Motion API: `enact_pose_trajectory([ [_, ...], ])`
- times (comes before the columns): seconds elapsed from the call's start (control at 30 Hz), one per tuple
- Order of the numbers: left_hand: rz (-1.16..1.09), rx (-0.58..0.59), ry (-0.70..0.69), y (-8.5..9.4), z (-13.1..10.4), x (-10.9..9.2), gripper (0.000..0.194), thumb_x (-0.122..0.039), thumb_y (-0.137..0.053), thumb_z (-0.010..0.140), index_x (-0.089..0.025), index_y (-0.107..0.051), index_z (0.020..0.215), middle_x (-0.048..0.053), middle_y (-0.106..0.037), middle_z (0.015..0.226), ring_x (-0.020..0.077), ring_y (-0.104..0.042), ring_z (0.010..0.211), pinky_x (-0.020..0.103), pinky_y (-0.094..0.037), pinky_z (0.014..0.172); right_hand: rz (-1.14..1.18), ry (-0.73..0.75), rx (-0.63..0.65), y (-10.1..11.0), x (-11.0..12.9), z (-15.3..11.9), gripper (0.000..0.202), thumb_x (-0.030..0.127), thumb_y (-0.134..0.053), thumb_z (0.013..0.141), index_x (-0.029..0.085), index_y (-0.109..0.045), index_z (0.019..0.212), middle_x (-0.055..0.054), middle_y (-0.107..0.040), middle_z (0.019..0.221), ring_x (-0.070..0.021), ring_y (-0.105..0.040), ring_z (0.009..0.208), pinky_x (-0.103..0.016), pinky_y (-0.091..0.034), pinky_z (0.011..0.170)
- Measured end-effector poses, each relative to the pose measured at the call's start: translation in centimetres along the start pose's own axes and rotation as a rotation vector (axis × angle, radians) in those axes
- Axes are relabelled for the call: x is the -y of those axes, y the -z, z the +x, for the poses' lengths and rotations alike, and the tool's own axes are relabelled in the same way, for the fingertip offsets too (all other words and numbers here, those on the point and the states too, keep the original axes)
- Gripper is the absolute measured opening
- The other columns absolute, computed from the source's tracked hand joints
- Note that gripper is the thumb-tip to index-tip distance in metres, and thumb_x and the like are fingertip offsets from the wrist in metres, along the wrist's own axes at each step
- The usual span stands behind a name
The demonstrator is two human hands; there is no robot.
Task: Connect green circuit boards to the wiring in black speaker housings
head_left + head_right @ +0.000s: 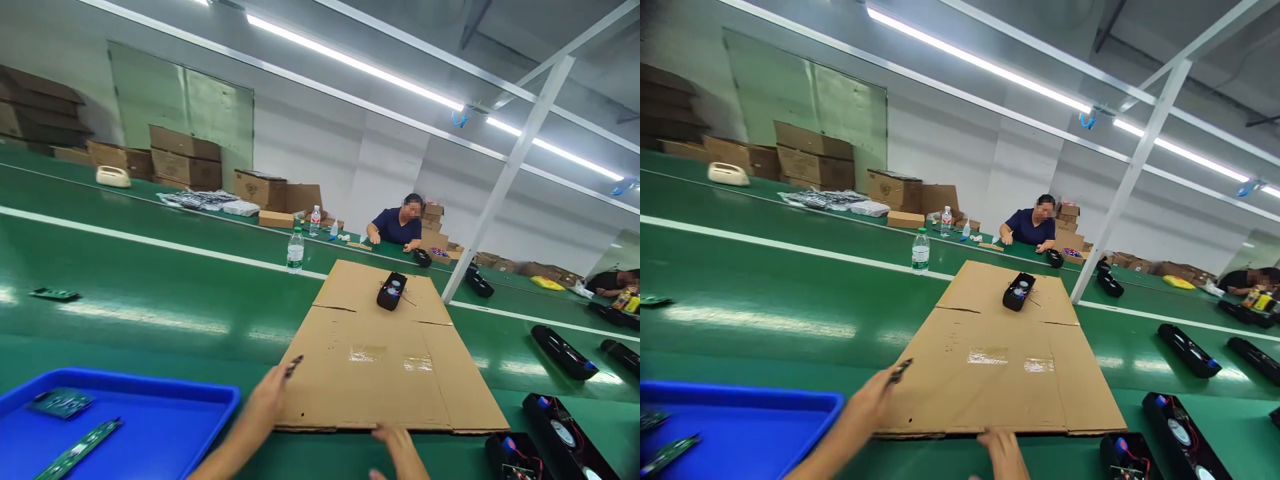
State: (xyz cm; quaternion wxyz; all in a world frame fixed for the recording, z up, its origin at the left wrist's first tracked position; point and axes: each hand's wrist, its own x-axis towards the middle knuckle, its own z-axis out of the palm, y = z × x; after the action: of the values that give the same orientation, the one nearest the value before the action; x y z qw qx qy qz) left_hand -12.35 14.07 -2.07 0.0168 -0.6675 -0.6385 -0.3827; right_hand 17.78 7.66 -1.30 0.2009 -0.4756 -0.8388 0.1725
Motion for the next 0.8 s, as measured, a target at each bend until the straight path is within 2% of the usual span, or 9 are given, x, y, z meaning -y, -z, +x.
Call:
enact_pose_trajectory([
  [0.03,-0.003,0.029,-0.024,-1.9,0.3,-1.3,0.038,-0.008,-0.032,0.077,-0.018,-0.064,0.095,0.007,-0.072,0.093,0.0184,-0.066,0.089,0.027,-0.053,0.079,-0.061,-0.023,0.076,0.8,0.1,2.1,0.039,0.025,-0.06,0.081,0.023,-0.052,0.119,-0.006,-0.051,0.127,-0.0205,-0.048,0.117,-0.031,-0.041,0.098],
  [0.1,0.009,0.079,-0.058,-5.0,0.2,-3.3,0.047,0.0,-0.028,0.073,-0.015,-0.062,0.103,0.008,-0.07,0.1,0.0169,-0.064,0.094,0.027,-0.051,0.083,-0.185,-0.102,0.103,2.2,0.0,6.8,0.043,0.022,-0.059,0.081,0.019,-0.049,0.123,-0.009,-0.044,0.134,-0.0207,-0.041,0.124,-0.031,-0.036,0.102],
  [0.17,0.048,0.106,-0.069,-6.9,-0.5,-4.0,0.048,0.001,-0.027,0.075,-0.013,-0.06,0.108,0.009,-0.069,0.098,0.0194,-0.064,0.092,0.031,-0.051,0.082,-0.228,-0.156,0.102,3.0,-0.9,11.6,0.042,0.021,-0.066,0.077,0.015,-0.053,0.117,-0.012,-0.043,0.134,-0.024,-0.04,0.124,-0.036,-0.034,0.103],
  [0.27,0.109,0.119,-0.085,-7.9,-1.6,-3.3,0.051,0.003,-0.025,0.078,-0.013,-0.054,0.117,0.01,-0.066,0.102,0.0196,-0.061,0.096,0.032,-0.048,0.085,-0.307,-0.255,0.106,3.6,-3.2,18.0,0.035,0.027,-0.062,0.083,0.015,-0.053,0.115,-0.01,-0.045,0.131,-0.026,-0.044,0.118,-0.047,-0.039,0.096],
  [0.37,0.159,0.113,-0.097,-8.6,-2.1,-2.2,0.056,0.005,-0.024,0.076,-0.016,-0.052,0.121,0.008,-0.064,0.106,0.0193,-0.059,0.1,0.034,-0.045,0.09,-0.403,-0.321,0.075,4.2,-5.4,23.1,0.03,0.03,-0.055,0.088,0.018,-0.052,0.116,-0.008,-0.046,0.127,-0.0237,-0.048,0.112,-0.047,-0.041,0.093],
  [0.47,0.197,0.104,-0.096,-9.5,-2.1,-1.5,0.058,0.007,-0.026,0.074,-0.019,-0.057,0.117,0.005,-0.067,0.1,0.0198,-0.061,0.097,0.034,-0.043,0.093,-0.476,-0.364,0.04,5.0,-6.6,27.0,0.029,0.03,-0.053,0.089,0.019,-0.052,0.116,-0.008,-0.047,0.127,-0.0228,-0.049,0.111,-0.046,-0.042,0.093],
  [0.63,0.233,0.103,-0.088,-10.7,-2.2,-1.1,0.059,0.006,-0.031,0.076,-0.023,-0.054,0.121,0.004,-0.067,0.103,0.0188,-0.06,0.097,0.032,-0.041,0.097,-0.506,-0.44,0.057,5.0,-7.2,29.9,0.032,0.031,-0.054,0.089,0.016,-0.051,0.116,-0.008,-0.051,0.121,-0.021,-0.054,0.103,-0.042,-0.048,0.085],
  [0.73,0.252,0.099,-0.034,-11.0,-2.3,-1.3,0.059,0.007,-0.032,0.076,-0.023,-0.052,0.123,0.005,-0.065,0.105,0.0196,-0.058,0.1,0.036,-0.04,0.098,-0.511,-0.473,0.047,3.6,-6.3,28.8,0.033,0.031,-0.054,0.089,0.016,-0.05,0.118,-0.009,-0.05,0.12,-0.0212,-0.054,0.102,-0.042,-0.048,0.085],
  [0.8,0.255,0.103,-0.017,-10.8,-2.2,-1.7,0.06,0.008,-0.032,0.076,-0.022,-0.05,0.125,0.005,-0.063,0.106,0.0196,-0.057,0.101,0.038,-0.039,0.098,-0.504,-0.48,0.055,2.5,-5.2,26.5,0.033,0.031,-0.054,0.089,0.015,-0.05,0.118,-0.009,-0.051,0.119,-0.0206,-0.055,0.1,-0.041,-0.049,0.083],
])
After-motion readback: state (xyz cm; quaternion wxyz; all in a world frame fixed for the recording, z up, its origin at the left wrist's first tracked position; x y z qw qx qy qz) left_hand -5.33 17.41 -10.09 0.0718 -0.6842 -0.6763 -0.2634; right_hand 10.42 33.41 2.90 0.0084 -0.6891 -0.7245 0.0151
